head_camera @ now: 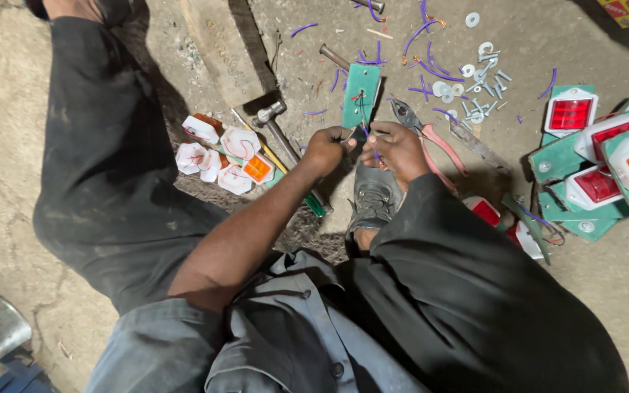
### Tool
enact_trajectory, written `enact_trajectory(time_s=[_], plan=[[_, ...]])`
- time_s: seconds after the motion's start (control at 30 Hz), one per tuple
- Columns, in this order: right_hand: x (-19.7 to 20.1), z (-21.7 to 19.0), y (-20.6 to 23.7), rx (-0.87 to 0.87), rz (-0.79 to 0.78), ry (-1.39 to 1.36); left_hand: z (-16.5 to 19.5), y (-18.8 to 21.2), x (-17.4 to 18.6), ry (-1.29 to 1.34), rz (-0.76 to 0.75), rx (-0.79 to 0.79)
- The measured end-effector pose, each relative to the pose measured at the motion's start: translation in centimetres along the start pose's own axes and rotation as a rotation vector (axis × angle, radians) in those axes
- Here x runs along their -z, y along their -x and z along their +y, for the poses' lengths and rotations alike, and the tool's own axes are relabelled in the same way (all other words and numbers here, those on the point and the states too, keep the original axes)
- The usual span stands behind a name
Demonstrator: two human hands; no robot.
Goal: The person assembles small traffic light units by attaching colored lenses to green metal plates, connecting wires, and securing them with screws and nuts. The person uses pliers and a hammer to manipulate components and fastens the parts together.
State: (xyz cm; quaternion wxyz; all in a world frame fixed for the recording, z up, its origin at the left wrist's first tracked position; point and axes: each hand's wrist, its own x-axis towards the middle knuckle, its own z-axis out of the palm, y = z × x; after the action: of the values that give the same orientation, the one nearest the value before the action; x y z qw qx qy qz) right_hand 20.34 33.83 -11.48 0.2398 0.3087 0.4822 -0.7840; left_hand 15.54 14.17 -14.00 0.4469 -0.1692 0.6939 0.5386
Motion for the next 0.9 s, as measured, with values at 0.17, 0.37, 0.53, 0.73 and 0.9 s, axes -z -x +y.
enact_trajectory(time_s=[0.17,0.37,0.53,0.73,0.9], plan=[[-0.4,-0.4,0.4,-0.02,-0.053,0.044,0.3,0.2,0.1,0.015,-0.125,-0.101],[-0.8,-0.4,0.2,0.02,0.077,0.086,0.9,0.8,0.1,-0.059,-0.112,-0.137],[-1.1,-0.2,0.3,0.104,0.124,0.115,1.9,1.2,0.2,-0.098,-0.106,-0.117],[-0.6,-0.7,0.5,0.067,0.063,0.143,2.0,1.4,0.4,-0.287,-0.045,-0.27],[-0.2,-1.8,-0.1,-0.078,0.014,0.206,2.3,1.7,0.4,-0.464,-0.025,-0.527]])
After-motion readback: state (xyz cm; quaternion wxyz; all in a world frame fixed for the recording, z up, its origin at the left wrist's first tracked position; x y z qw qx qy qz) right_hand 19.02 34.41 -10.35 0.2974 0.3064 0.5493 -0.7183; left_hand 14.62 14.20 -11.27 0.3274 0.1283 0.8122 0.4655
